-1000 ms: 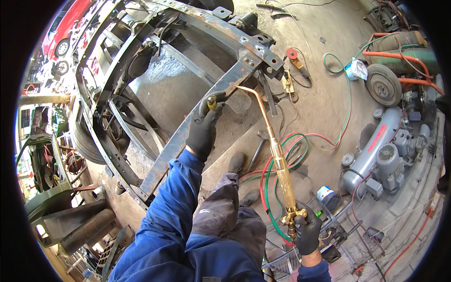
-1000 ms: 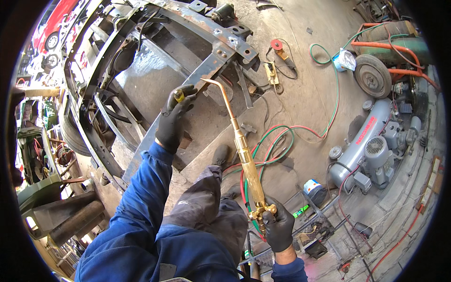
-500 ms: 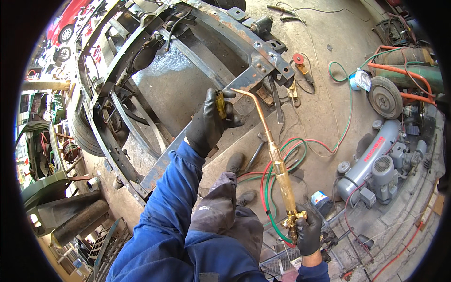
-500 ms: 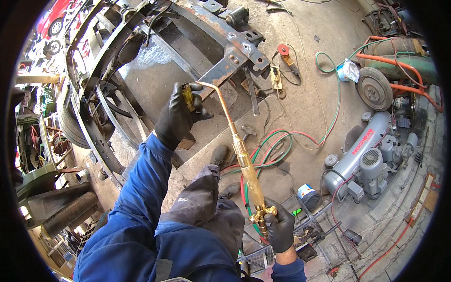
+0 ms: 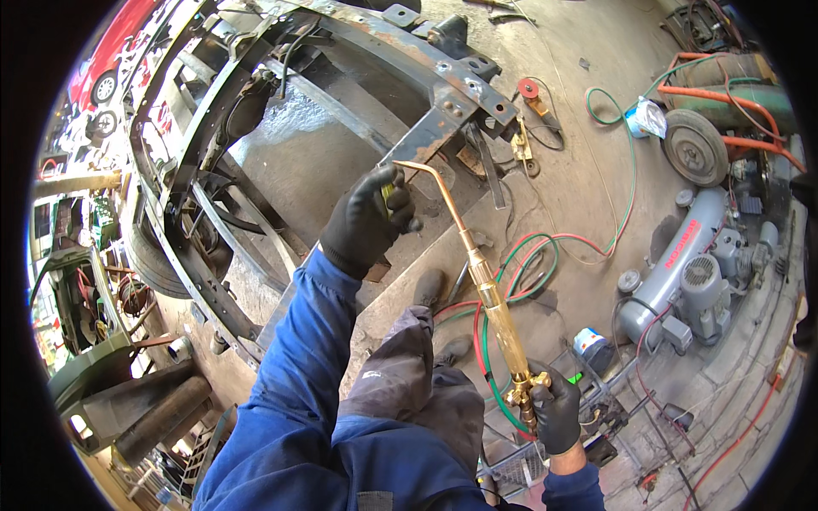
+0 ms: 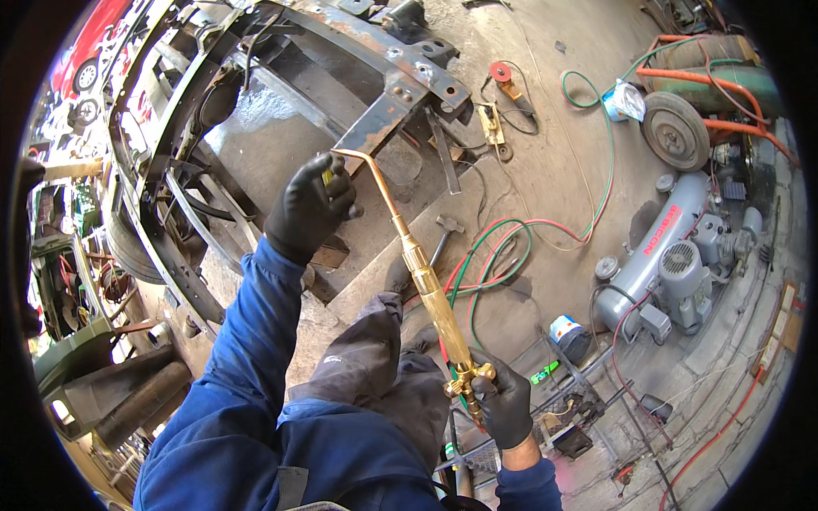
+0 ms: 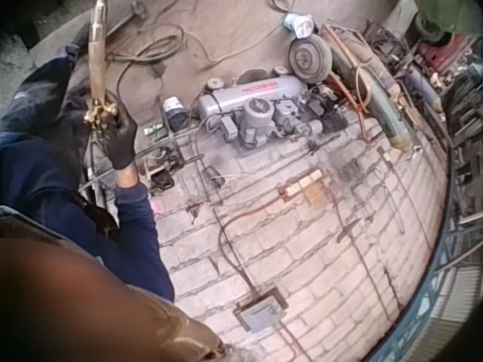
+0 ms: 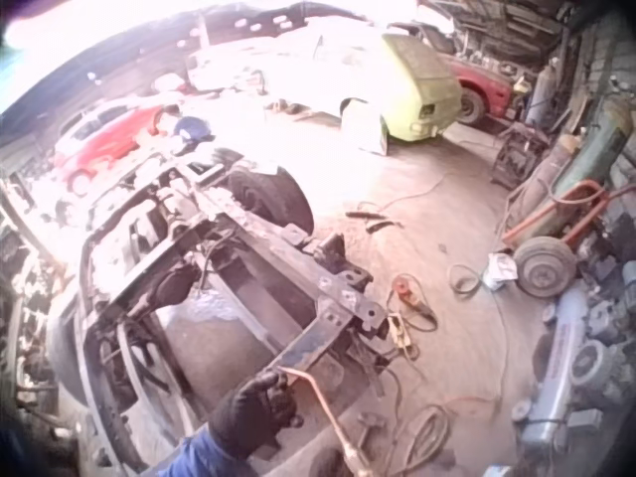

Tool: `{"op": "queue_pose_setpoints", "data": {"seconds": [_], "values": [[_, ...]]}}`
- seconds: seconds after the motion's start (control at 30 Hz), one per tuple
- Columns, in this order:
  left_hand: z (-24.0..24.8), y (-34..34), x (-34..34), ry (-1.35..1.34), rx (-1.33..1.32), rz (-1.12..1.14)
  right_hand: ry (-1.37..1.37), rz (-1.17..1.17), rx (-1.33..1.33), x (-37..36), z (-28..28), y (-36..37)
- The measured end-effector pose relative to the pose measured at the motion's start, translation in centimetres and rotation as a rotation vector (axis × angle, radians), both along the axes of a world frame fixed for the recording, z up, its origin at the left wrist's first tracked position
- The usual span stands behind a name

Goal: The person uses a handheld oxy-acetylene torch to cut a section of a vehicle chassis frame. They then use a hammer to strike and separate the cut metal piece before continuing to cut another section of the frame.

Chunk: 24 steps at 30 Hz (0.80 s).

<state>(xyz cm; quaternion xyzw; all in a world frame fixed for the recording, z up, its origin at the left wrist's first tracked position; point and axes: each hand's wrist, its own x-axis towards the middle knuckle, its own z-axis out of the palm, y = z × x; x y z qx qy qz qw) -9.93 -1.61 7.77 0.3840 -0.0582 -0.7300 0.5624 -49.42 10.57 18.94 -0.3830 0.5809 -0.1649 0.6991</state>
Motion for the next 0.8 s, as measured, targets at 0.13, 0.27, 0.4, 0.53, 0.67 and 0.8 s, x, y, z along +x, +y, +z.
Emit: {"op": "queue_pose_setpoints", "data": {"seconds": [0.13,0.27,0.4,0.53,0.67,0.8], "values": [[1.8,2.6,-2.5,-0.144,0.094,-0.033,-0.055,-0.061,0.023,0.0,-0.2,0.6],[1.3,2.2,-2.1,-0.034,0.125,0.012,-0.080,-0.064,-0.027,-0.4,-0.7,1.3],[0.8,1.0,-1.8,-0.048,0.053,0.030,-0.060,-0.018,-0.057,-0.9,-1.0,2.2],[2.1,4.4,-4.4,-0.233,0.033,-0.097,-0.056,-0.074,-0.019,-1.4,-1.1,3.4],[1.7,5.1,-5.1,-0.038,0.152,-0.061,-0.056,-0.102,-0.005,-1.9,-1.8,4.3],[-0.3,2.6,-3.5,0.014,0.117,-0.006,-0.084,-0.101,-0.001,-2.5,-2.4,5.5]]}}
